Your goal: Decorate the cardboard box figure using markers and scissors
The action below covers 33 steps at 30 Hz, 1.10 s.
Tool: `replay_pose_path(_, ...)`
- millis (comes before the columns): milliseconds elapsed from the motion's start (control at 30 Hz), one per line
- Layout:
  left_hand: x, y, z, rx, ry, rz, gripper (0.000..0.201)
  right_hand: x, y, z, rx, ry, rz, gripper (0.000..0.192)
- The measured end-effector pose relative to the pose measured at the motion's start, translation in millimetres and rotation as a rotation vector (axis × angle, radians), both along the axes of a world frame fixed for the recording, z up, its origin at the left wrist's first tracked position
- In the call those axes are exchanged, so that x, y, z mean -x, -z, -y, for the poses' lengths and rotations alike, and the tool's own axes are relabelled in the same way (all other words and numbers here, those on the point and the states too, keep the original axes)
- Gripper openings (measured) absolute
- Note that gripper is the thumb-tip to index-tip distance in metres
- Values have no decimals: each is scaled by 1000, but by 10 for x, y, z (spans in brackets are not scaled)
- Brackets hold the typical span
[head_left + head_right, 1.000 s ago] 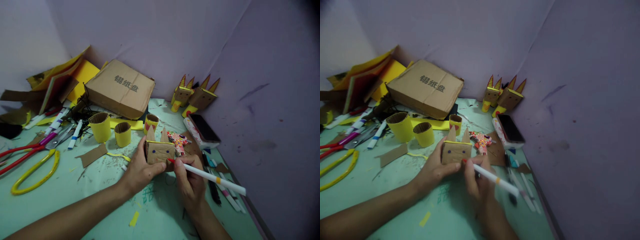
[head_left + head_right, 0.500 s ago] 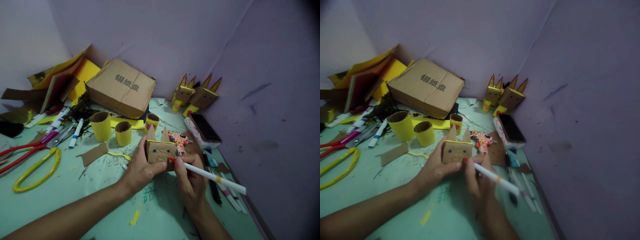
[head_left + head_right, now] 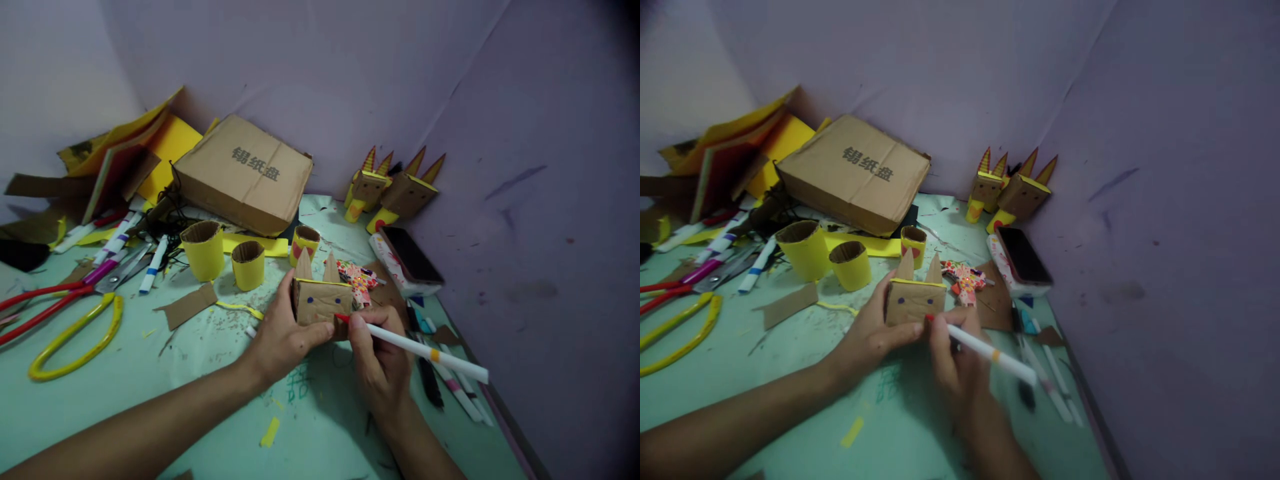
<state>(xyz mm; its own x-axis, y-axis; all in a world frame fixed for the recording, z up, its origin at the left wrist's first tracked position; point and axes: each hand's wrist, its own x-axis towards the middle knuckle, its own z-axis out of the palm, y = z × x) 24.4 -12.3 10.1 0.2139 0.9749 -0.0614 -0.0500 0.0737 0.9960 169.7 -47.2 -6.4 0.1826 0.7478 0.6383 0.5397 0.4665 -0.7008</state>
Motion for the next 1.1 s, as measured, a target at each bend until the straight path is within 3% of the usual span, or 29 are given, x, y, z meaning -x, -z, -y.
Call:
replay_pose_path(467, 14, 48, 3, -14, 6, 5, 103, 17, -25, 1, 12, 93, -56, 15)
replay_pose_path(900, 5, 35, -8, -14, 4, 18, 109, 35, -39, -5, -22, 25, -37, 14)
replay_pose_path(1100, 16, 69, -19, -9, 1, -8, 106, 3, 37, 35, 37, 112, -318, 17)
